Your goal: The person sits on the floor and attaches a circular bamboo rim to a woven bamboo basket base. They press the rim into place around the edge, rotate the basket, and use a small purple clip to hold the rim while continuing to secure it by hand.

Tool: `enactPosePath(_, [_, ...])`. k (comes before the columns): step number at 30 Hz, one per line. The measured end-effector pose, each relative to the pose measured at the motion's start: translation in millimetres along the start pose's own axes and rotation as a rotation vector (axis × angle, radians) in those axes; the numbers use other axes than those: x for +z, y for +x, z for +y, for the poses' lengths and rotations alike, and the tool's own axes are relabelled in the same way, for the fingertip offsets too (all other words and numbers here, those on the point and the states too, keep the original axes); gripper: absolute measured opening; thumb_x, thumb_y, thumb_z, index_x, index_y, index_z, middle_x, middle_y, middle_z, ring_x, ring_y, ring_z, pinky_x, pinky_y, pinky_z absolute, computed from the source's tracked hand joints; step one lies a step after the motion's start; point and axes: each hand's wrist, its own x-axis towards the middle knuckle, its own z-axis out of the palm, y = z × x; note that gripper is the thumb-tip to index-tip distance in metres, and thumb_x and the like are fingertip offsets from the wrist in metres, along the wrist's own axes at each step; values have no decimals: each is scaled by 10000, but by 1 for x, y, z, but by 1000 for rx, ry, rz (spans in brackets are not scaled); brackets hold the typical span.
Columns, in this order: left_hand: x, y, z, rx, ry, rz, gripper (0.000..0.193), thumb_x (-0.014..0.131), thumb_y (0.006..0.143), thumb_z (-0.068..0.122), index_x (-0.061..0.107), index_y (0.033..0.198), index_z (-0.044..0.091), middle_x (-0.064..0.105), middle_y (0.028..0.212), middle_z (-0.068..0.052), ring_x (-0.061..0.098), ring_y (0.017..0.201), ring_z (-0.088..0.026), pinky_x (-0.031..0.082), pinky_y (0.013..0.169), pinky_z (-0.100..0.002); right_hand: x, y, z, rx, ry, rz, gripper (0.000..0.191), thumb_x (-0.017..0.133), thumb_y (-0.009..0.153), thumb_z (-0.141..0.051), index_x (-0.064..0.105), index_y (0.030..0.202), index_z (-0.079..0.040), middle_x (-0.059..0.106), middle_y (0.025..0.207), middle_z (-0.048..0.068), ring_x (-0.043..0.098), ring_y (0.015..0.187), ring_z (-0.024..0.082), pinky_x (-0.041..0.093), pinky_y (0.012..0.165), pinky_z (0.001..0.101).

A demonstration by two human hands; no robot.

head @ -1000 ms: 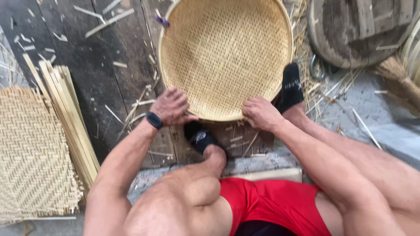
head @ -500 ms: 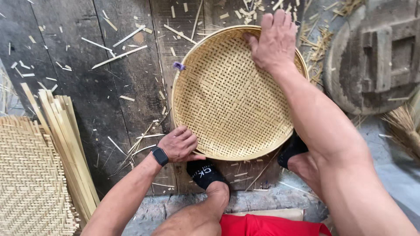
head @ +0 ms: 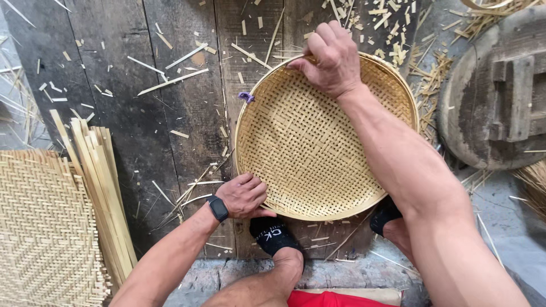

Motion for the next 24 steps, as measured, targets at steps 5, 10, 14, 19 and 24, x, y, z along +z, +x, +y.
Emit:
enactPosePath(5, [0, 3, 1, -10, -1, 1, 560, 624, 975, 609, 617, 686, 130, 556, 791, -29, 567, 744, -199, 427, 693, -319, 1, 4, 2, 57, 146, -30, 532, 908, 837, -505, 577, 777, -93, 559, 840, 51, 552, 855, 245, 463, 730, 378])
enactPosePath(10, [-9, 9, 5, 4, 39, 117, 543, 600, 942, 608, 611, 723, 111, 570, 855, -40, 583, 817, -200, 434, 743, -317, -48, -13, 3, 44, 52, 31, 385, 907, 883, -388, 653, 883, -98, 608, 948, 33, 577, 1001, 220, 491, 897, 404])
enactPosePath(14, [-5, 6, 9, 16, 24, 6, 581, 602, 936, 641, 618, 702, 109, 539, 774, -38, 565, 750, -205, 428, 690, -325, -94, -79, 29, 325, -63, 101, 387, 929, 887, -388, 692, 938, -87, 618, 972, 71, 579, 989, 232, 488, 850, 401])
enactPosePath(19, [3, 7, 8, 47, 71, 46, 586, 589, 953, 645, 618, 719, 108, 550, 799, -34, 571, 783, -197, 423, 697, -321, -57, -109, 40, 775, -11, 170, 441, 945, 877, -412, 662, 785, -86, 627, 834, 40, 582, 767, 202, 480, 670, 394])
enactPosePath(24, [-3, 9, 14, 8, 78, 4, 604, 590, 934, 659, 625, 718, 96, 546, 764, -44, 559, 739, -202, 420, 676, -329, -72, -93, 37, 766, 64, 147, 414, 946, 850, -372, 670, 774, -73, 627, 837, 41, 604, 760, 194, 511, 692, 395])
